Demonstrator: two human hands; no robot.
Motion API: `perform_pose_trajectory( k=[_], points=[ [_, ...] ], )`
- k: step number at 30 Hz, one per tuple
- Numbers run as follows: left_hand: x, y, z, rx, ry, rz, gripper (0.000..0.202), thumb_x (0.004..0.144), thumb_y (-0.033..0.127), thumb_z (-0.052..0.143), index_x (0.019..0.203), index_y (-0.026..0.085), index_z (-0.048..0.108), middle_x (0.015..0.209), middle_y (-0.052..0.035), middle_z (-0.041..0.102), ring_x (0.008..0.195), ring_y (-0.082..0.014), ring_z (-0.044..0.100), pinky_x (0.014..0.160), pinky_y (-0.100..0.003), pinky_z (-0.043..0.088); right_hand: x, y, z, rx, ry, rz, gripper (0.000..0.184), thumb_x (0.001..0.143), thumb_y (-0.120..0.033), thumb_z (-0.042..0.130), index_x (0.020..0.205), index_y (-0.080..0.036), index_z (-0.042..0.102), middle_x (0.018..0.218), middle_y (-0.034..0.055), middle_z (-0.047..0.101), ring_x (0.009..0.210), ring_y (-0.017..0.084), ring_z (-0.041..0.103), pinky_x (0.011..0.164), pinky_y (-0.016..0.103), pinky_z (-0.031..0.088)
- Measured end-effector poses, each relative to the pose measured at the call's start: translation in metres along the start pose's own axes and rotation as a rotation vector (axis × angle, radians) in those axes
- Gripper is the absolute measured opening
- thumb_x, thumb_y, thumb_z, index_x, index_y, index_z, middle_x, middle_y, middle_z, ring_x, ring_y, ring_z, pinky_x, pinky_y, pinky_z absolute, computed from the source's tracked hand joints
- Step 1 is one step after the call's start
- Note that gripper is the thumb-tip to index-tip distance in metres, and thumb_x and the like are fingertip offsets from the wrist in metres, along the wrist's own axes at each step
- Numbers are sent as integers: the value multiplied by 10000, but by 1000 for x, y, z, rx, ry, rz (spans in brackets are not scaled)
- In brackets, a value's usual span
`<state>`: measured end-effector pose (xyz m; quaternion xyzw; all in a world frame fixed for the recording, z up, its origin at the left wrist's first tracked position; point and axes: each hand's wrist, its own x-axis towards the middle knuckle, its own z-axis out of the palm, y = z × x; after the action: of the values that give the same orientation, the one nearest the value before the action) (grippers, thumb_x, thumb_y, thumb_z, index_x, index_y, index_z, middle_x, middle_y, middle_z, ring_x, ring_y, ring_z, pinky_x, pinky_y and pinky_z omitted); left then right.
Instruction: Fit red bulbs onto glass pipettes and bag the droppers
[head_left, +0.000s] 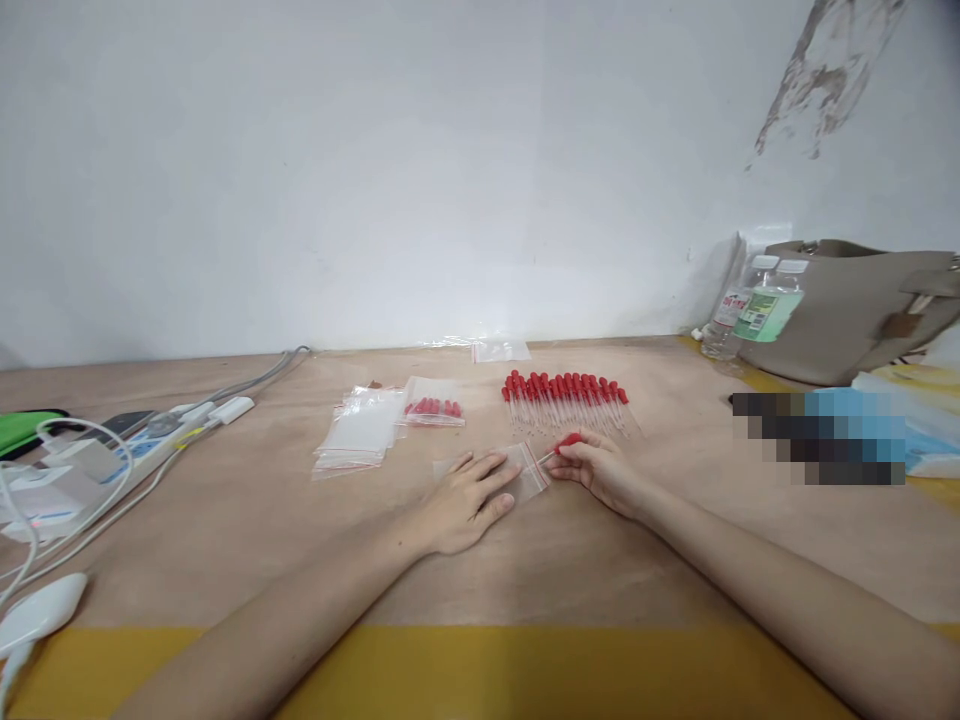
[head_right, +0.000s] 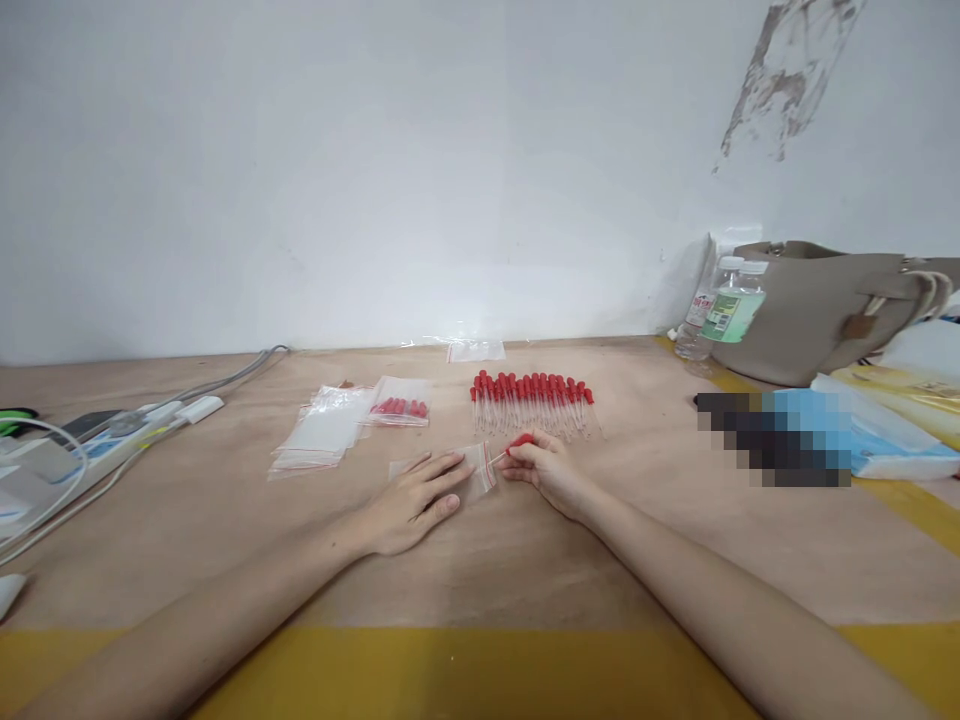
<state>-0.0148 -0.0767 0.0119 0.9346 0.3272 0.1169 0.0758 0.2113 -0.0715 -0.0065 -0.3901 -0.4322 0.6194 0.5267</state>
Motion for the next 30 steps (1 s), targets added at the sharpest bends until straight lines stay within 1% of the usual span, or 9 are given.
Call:
perform_pose_trajectory(
  k=[2, 5, 10, 14, 20, 22, 25, 27, 30],
  points=[
    [0, 0, 0, 3, -2, -2, 441, 888, 412, 251, 1305, 274, 288, 1352, -51, 326, 1247, -206, 266, 1026, -439, 186, 0, -1, -3, -71, -82, -13, 160, 624, -178, 623, 712, -163, 490, 649, -15, 574, 579, 89, 572, 598, 231, 460],
    [0, 0, 0, 9, 1, 0, 442, 891, 410, 239, 1309, 270, 281, 1350, -50, 329, 1245, -199, 269, 1026, -426, 191, -3, -3, -2, -197, -226, -11, 182, 639, -212, 636, 754, -157, 507, 583, -31, 571, 505, 71, 529, 532, 215, 421],
    [1, 2, 0, -9, 13, 19, 454, 886, 414, 257, 1308, 250, 289, 1343, -56, 338, 1235, -205, 285, 1024, -422, 202, -9, -8, 9, -287, -375, 18, 217, 676, -292, 622, 782, -167, 480, 625, -31, 586, 582, 88, 566, 601, 243, 446],
    [-2, -3, -3, -61, 49, 21, 451, 878, 400, 299, 1298, 236, 312, 1352, -60, 318, 1238, -198, 280, 1019, -388, 238, -5, -7, 3, -288, -360, 47, 234, 624, -287, 671, 746, -153, 523, 677, -27, 584, 626, 84, 558, 633, 244, 457],
    [-6, -17, -8, -158, -8, 82, 470, 839, 406, 405, 1275, 236, 358, 1317, -61, 376, 1201, -199, 348, 998, -370, 291, 1, -12, -24, -564, -335, 20, 286, 674, -371, 615, 805, -118, 639, 541, -38, 501, 473, 52, 443, 477, 191, 386],
    [-6, -19, -8, -169, -15, 92, 469, 837, 406, 411, 1269, 230, 370, 1312, -64, 385, 1201, -201, 349, 1002, -371, 285, 0, -18, -28, -622, -380, 30, 307, 703, -388, 582, 856, -127, 632, 560, -33, 508, 496, 58, 450, 492, 194, 389],
    [-5, -20, -7, -177, -9, 99, 468, 833, 408, 418, 1265, 232, 378, 1315, -63, 383, 1205, -206, 344, 1011, -379, 270, -3, -24, -29, -541, -417, 53, 328, 689, -376, 604, 936, -163, 571, 664, -25, 555, 575, 72, 503, 574, 217, 422],
    [-5, -20, -6, -179, -9, 102, 463, 833, 410, 419, 1262, 242, 381, 1317, -58, 381, 1208, -209, 340, 1013, -389, 263, -4, -23, -29, -469, -359, 62, 331, 660, -380, 632, 896, -166, 542, 658, -27, 567, 568, 75, 519, 579, 228, 429],
    [-5, -20, -6, -167, -19, 104, 457, 837, 410, 411, 1263, 248, 378, 1324, -55, 372, 1215, -208, 331, 1018, -399, 250, -3, -18, -27, -489, -230, 65, 314, 627, -408, 648, 754, -146, 531, 590, -13, 572, 520, 80, 517, 534, 230, 420]
  ],
)
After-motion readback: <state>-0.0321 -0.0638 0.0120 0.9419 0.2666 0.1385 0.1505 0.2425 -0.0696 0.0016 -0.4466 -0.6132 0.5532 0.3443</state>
